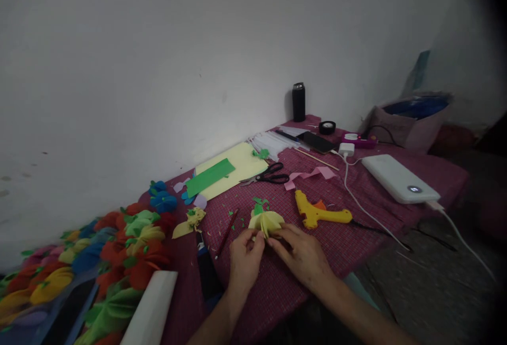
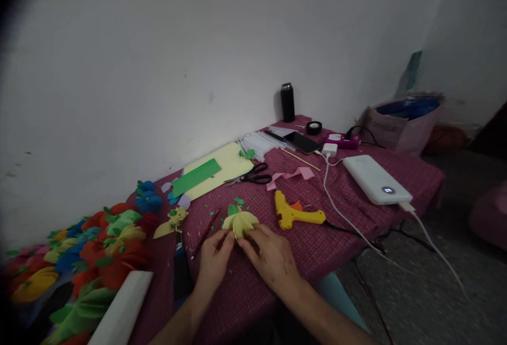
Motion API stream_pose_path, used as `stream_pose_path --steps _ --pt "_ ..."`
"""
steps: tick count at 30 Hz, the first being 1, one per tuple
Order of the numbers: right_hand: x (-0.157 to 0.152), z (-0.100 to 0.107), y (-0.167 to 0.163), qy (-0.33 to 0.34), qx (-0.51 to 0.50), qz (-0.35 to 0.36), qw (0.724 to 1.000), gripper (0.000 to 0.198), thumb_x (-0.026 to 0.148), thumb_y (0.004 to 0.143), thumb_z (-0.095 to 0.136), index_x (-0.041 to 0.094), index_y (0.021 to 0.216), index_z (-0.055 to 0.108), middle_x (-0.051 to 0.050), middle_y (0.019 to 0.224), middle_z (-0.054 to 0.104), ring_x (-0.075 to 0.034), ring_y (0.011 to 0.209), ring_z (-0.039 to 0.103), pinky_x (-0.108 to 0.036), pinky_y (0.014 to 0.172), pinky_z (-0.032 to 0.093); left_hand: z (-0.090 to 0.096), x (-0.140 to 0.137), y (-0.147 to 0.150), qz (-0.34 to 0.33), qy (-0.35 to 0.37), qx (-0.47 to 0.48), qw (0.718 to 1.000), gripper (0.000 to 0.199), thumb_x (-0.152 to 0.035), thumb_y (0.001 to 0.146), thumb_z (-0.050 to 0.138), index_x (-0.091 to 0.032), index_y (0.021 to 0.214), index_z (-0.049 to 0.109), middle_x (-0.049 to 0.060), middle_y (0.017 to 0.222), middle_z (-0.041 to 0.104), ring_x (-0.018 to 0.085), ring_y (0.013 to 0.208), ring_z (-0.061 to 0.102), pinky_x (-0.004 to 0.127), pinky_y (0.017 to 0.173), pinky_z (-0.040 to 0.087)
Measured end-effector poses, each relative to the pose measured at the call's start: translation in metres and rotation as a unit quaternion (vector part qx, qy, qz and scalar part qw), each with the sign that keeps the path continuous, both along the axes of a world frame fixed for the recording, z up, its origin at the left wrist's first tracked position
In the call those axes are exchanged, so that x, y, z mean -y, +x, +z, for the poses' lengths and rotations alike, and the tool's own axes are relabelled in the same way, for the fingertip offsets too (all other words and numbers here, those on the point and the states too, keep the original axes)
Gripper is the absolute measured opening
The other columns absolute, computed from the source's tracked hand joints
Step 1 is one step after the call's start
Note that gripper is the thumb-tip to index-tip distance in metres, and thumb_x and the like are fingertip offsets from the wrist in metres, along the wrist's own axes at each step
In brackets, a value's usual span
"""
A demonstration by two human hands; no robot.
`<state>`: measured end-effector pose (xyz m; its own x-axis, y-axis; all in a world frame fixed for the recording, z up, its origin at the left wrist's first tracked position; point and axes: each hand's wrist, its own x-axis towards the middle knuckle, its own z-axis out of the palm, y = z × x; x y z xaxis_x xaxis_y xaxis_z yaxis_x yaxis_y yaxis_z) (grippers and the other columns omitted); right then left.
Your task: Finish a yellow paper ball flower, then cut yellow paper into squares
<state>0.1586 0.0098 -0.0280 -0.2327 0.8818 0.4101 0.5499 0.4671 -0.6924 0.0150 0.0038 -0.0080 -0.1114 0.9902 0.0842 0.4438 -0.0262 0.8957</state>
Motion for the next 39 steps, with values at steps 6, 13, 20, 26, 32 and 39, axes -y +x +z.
stream_pose_path --steps 6,13,20,26,32,39 --pt "0.001 0.004 -0.001 -0.007 0.022 -0.014 1.0 0.019 0.032 0.085 0.047 0.022 0.089 0.063 -0.004 0.096 0.063 -0.017 0.082 0.06 -0.028 0.073 0.048 -0.003 0.0 -0.002 -0.001 0.009 -0.017 1.0 0.026 -0.03 0.08 0.045 -0.012 0.073 0.062 0.0 0.062 0.058 0.013 0.058 0.052 0.021 0.055 0.039" --pt "0.0 -0.002 -0.005 0.022 0.027 -0.03 0.999 0.02 0.02 0.084 0.043 0.02 0.084 0.063 -0.005 0.102 0.063 -0.015 0.082 0.061 -0.026 0.076 0.048 -0.011 0.0 -0.003 0.021 0.057 -0.075 0.995 0.018 -0.025 0.078 0.047 -0.015 0.079 0.062 0.0 0.068 0.061 0.013 0.062 0.055 0.021 0.059 0.041" --pt "-0.003 -0.005 -0.004 0.031 0.017 -0.049 0.998 0.018 0.021 0.084 0.046 0.021 0.086 0.063 -0.004 0.104 0.063 -0.015 0.083 0.062 -0.027 0.077 0.049 -0.007 0.002 -0.003 0.036 0.083 -0.145 0.985 0.025 -0.032 0.082 0.047 -0.016 0.068 0.059 -0.002 0.061 0.057 0.012 0.058 0.051 0.02 0.056 0.036" --pt "-0.005 -0.007 -0.004 0.027 0.014 -0.055 0.998 0.018 0.024 0.084 0.046 0.021 0.082 0.064 -0.003 0.101 0.064 -0.015 0.083 0.062 -0.027 0.078 0.049 -0.003 0.003 -0.006 0.03 0.116 -0.189 0.975 0.03 -0.03 0.085 0.044 -0.016 0.06 0.051 -0.002 0.06 0.051 0.011 0.057 0.047 0.02 0.055 0.032" --pt "-0.005 -0.006 -0.005 0.022 0.014 -0.053 0.998 0.017 0.024 0.084 0.047 0.02 0.086 0.064 -0.004 0.103 0.063 -0.016 0.085 0.062 -0.029 0.08 0.049 -0.002 0.005 -0.005 0.013 0.146 -0.209 0.967 0.027 -0.025 0.086 0.042 -0.016 0.062 0.052 0.0 0.064 0.053 0.011 0.061 0.051 0.02 0.058 0.036" --pt "-0.007 -0.008 -0.004 0.014 -0.01 -0.042 0.999 0.018 0.024 0.084 0.046 0.021 0.081 0.064 -0.004 0.099 0.064 -0.016 0.086 0.062 -0.029 0.08 0.049 -0.01 0.006 -0.006 0.033 0.143 -0.195 0.97 0.012 -0.027 0.083 0.047 -0.018 0.078 0.055 0.0 0.07 0.06 0.013 0.064 0.058 0.022 0.062 0.043"
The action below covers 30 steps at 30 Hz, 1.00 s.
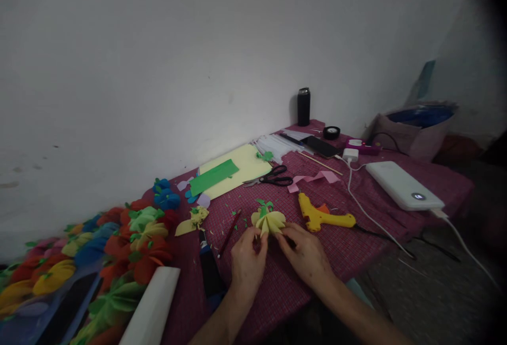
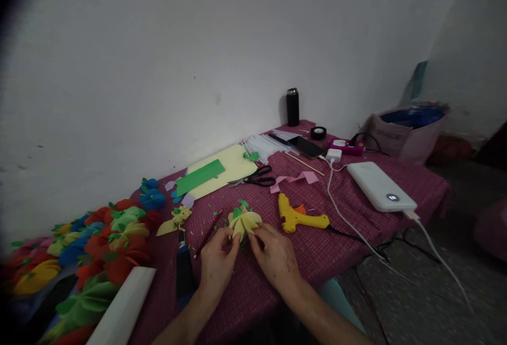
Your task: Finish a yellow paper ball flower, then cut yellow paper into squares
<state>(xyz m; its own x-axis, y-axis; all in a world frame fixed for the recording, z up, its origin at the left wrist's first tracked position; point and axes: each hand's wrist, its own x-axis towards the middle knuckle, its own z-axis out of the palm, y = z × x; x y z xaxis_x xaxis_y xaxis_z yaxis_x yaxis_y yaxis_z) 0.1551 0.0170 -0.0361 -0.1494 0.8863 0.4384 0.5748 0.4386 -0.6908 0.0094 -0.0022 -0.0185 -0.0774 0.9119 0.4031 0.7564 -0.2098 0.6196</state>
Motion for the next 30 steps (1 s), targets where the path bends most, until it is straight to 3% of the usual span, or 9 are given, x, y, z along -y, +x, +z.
stream_pose_path --steps 2,4,7,12,16,19,24,27,30 --pt "-0.001 0.0 0.001 -0.004 -0.007 0.002 1.0 0.019 0.024 0.084 0.046 0.02 0.078 0.064 -0.005 0.098 0.064 -0.016 0.083 0.062 -0.028 0.077 0.049 -0.001 0.0 -0.001 0.01 -0.009 0.011 1.0 0.011 -0.026 0.084 0.047 -0.019 0.09 0.053 0.001 0.077 0.063 0.013 0.069 0.061 0.023 0.064 0.045" --pt "-0.001 0.0 0.001 0.0 -0.011 0.004 1.0 0.02 0.023 0.085 0.045 0.02 0.078 0.064 -0.006 0.096 0.065 -0.016 0.083 0.062 -0.028 0.076 0.05 0.0 0.001 -0.001 -0.013 0.0 0.008 1.0 0.014 -0.022 0.085 0.043 -0.019 0.095 0.052 0.005 0.093 0.063 0.015 0.085 0.061 0.025 0.073 0.046" --pt "-0.001 -0.001 0.001 0.008 -0.009 0.0 1.0 0.021 0.02 0.084 0.045 0.019 0.075 0.064 -0.008 0.096 0.065 -0.018 0.085 0.062 -0.03 0.076 0.05 0.004 0.001 0.001 -0.073 0.02 -0.009 0.997 0.019 -0.014 0.085 0.037 -0.02 0.088 0.054 0.007 0.109 0.058 0.017 0.108 0.051 0.03 0.088 0.041" --pt "0.0 -0.002 0.001 0.014 -0.008 -0.002 1.0 0.021 0.02 0.085 0.046 0.018 0.074 0.064 -0.008 0.099 0.066 -0.018 0.085 0.063 -0.03 0.076 0.051 0.01 0.002 0.005 -0.081 0.001 0.0 0.997 0.022 -0.011 0.081 0.039 -0.019 0.089 0.058 0.005 0.091 0.062 0.016 0.087 0.058 0.028 0.077 0.045" --pt "0.003 0.003 0.001 0.004 -0.008 0.043 0.999 0.017 0.024 0.082 0.052 0.021 0.09 0.066 -0.007 0.105 0.064 -0.018 0.091 0.062 -0.03 0.081 0.05 0.014 0.002 0.006 -0.062 0.003 0.004 0.998 0.015 -0.02 0.082 0.045 -0.018 0.086 0.059 0.004 0.083 0.063 0.016 0.079 0.058 0.027 0.072 0.044" --pt "0.006 0.008 0.001 0.001 -0.012 0.077 0.997 0.025 0.024 0.08 0.053 0.021 0.103 0.063 -0.006 0.111 0.062 -0.018 0.097 0.059 -0.03 0.084 0.049 0.014 0.0 0.006 -0.032 0.007 -0.004 0.999 0.013 -0.027 0.08 0.051 -0.017 0.078 0.059 0.002 0.074 0.061 0.015 0.071 0.056 0.024 0.066 0.042" --pt "0.008 0.008 0.001 0.029 -0.034 0.062 0.997 0.028 0.018 0.08 0.047 0.02 0.103 0.062 -0.007 0.108 0.062 -0.017 0.098 0.059 -0.03 0.086 0.048 0.008 -0.003 0.002 0.004 -0.001 -0.022 1.0 0.018 -0.026 0.083 0.046 -0.017 0.071 0.056 0.001 0.068 0.058 0.013 0.064 0.054 0.023 0.061 0.039" --pt "0.006 0.005 0.002 0.019 -0.051 0.048 0.997 0.021 0.017 0.082 0.044 0.021 0.094 0.061 -0.005 0.097 0.065 -0.016 0.087 0.062 -0.028 0.079 0.049 0.008 -0.003 0.0 0.012 -0.001 -0.036 0.999 0.022 -0.026 0.084 0.044 -0.017 0.068 0.054 0.001 0.065 0.056 0.013 0.062 0.052 0.022 0.059 0.038" --pt "0.004 0.004 0.002 -0.034 -0.065 0.002 0.997 0.012 0.023 0.083 0.045 0.019 0.089 0.055 -0.001 0.073 0.065 -0.014 0.063 0.062 -0.025 0.059 0.05 0.011 -0.002 0.0 0.004 0.003 -0.042 0.999 0.023 -0.025 0.085 0.043 -0.017 0.065 0.052 0.001 0.064 0.055 0.013 0.06 0.052 0.022 0.057 0.037"
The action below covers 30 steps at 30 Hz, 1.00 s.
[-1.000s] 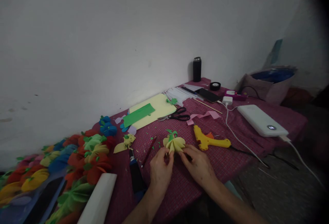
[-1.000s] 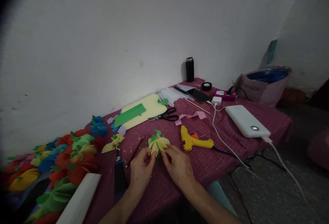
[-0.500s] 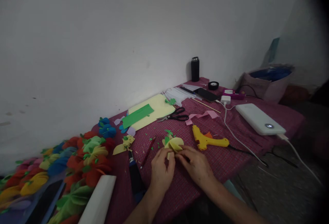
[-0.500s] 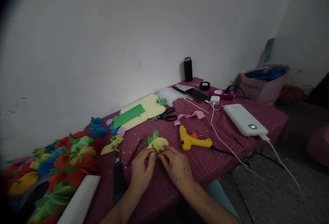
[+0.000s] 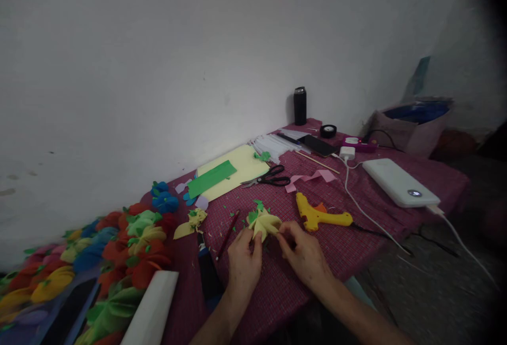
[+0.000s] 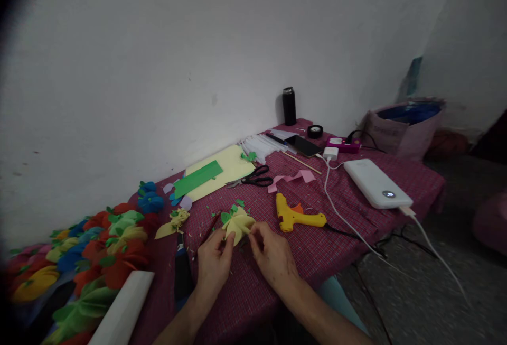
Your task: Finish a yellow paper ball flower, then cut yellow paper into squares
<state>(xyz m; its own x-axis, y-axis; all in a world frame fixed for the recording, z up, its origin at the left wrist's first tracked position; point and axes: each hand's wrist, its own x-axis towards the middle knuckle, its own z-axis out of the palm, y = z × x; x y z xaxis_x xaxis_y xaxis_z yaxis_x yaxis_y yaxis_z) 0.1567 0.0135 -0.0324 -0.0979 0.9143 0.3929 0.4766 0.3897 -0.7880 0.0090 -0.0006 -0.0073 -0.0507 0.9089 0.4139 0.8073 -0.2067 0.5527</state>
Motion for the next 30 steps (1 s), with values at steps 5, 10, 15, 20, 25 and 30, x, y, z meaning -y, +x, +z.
stream_pose_path --steps 5,10,15,20,25,30 --pt "-0.002 0.003 0.0 0.005 0.005 0.01 1.0 0.017 0.028 0.083 0.046 0.02 0.094 0.056 -0.002 0.078 0.067 -0.015 0.064 0.063 -0.024 0.058 0.047 -0.002 0.0 0.002 -0.026 0.001 0.008 1.0 0.015 -0.025 0.083 0.045 -0.018 0.072 0.053 0.002 0.07 0.058 0.014 0.065 0.055 0.023 0.062 0.041" --pt "-0.002 0.006 0.002 -0.005 0.056 0.024 0.998 0.026 0.026 0.086 0.04 0.02 0.076 0.064 -0.003 0.064 0.066 -0.014 0.054 0.06 -0.021 0.049 0.041 -0.012 0.0 -0.001 -0.026 -0.019 0.056 0.998 0.014 -0.026 0.084 0.044 -0.019 0.096 0.048 0.005 0.091 0.061 0.016 0.078 0.06 0.027 0.069 0.046" --pt "-0.001 0.005 0.003 -0.036 0.064 -0.002 0.997 0.029 0.029 0.086 0.04 0.02 0.07 0.062 0.0 0.048 0.059 -0.013 0.044 0.055 -0.021 0.044 0.037 -0.006 0.002 0.0 -0.081 0.036 0.015 0.996 0.02 -0.015 0.085 0.039 -0.02 0.098 0.054 0.009 0.114 0.049 0.019 0.108 0.048 0.034 0.089 0.041" --pt "-0.002 0.006 0.005 -0.045 0.032 0.005 0.998 0.03 0.031 0.087 0.039 0.021 0.073 0.063 0.002 0.045 0.056 -0.012 0.043 0.055 -0.021 0.045 0.038 -0.004 0.005 0.004 -0.091 0.013 0.035 0.995 0.024 -0.009 0.082 0.039 -0.02 0.089 0.059 0.007 0.098 0.047 0.017 0.094 0.051 0.031 0.08 0.044" --pt "0.001 0.006 0.002 -0.033 0.015 0.018 0.999 0.027 0.03 0.087 0.04 0.021 0.084 0.065 0.0 0.057 0.063 -0.013 0.049 0.058 -0.022 0.051 0.043 -0.001 0.004 0.006 -0.088 -0.022 0.044 0.995 0.022 -0.011 0.081 0.04 -0.019 0.084 0.061 0.005 0.084 0.054 0.017 0.082 0.054 0.029 0.073 0.044" --pt "0.007 0.007 -0.001 0.003 0.017 0.1 0.995 0.022 0.025 0.081 0.05 0.023 0.1 0.062 -0.003 0.091 0.068 -0.017 0.08 0.063 -0.026 0.072 0.047 0.008 0.004 0.006 -0.071 -0.028 0.043 0.996 0.019 -0.024 0.084 0.043 -0.018 0.078 0.06 0.004 0.077 0.057 0.017 0.076 0.055 0.026 0.068 0.042"
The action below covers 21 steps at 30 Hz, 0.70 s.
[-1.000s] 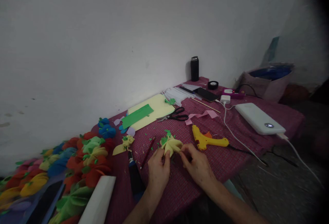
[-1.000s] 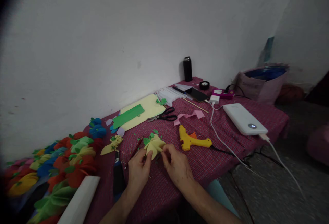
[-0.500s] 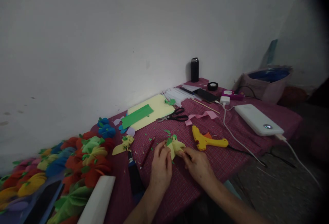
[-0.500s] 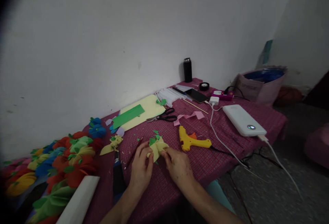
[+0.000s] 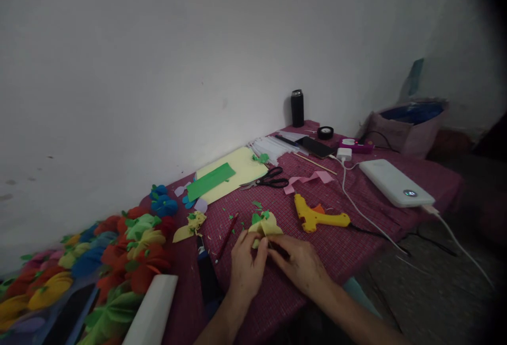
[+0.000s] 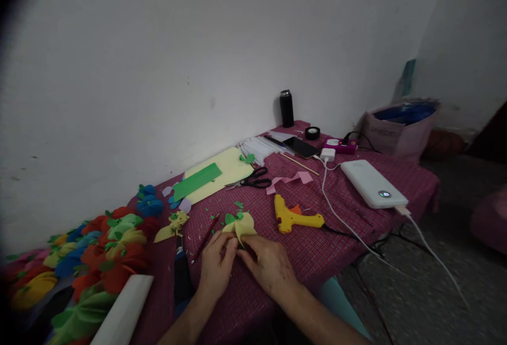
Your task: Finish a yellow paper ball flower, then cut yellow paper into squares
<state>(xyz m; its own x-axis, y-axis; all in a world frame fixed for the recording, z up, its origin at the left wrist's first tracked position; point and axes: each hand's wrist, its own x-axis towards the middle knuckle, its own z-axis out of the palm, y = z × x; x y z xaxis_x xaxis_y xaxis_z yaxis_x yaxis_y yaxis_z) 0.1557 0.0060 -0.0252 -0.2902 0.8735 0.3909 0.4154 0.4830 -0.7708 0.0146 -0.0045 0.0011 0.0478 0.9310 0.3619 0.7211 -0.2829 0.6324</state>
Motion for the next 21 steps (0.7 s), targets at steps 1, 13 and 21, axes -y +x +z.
stream_pose_path --steps 1,13,21 --pt "0.001 0.002 0.0 -0.002 -0.001 0.017 1.0 0.024 0.023 0.08 0.05 0.024 0.102 0.06 -0.003 0.094 0.067 -0.017 0.083 0.063 -0.027 0.074 0.047 0.0 0.0 0.0 0.009 0.001 -0.006 1.0 0.018 -0.026 0.083 0.045 -0.017 0.075 0.059 0.003 0.075 0.056 0.016 0.073 0.054 0.025 0.065 0.041" --pt "-0.003 -0.008 0.012 0.007 -0.001 -0.104 0.995 0.009 0.025 0.081 0.05 0.02 0.079 0.057 0.0 0.074 0.061 -0.013 0.064 0.058 -0.024 0.061 0.046 -0.013 -0.003 -0.003 0.057 0.006 -0.015 0.998 0.016 -0.027 0.084 0.044 -0.017 0.077 0.055 0.001 0.073 0.059 0.014 0.068 0.055 0.023 0.063 0.04" --pt "-0.005 -0.002 0.013 0.028 0.026 -0.107 0.994 0.016 0.027 0.084 0.047 0.021 0.09 0.06 -0.003 0.084 0.063 -0.014 0.073 0.059 -0.024 0.067 0.045 -0.02 -0.004 -0.006 0.084 -0.027 0.028 0.996 0.01 -0.029 0.084 0.045 -0.019 0.084 0.048 -0.001 0.07 0.059 0.014 0.061 0.057 0.023 0.058 0.043"
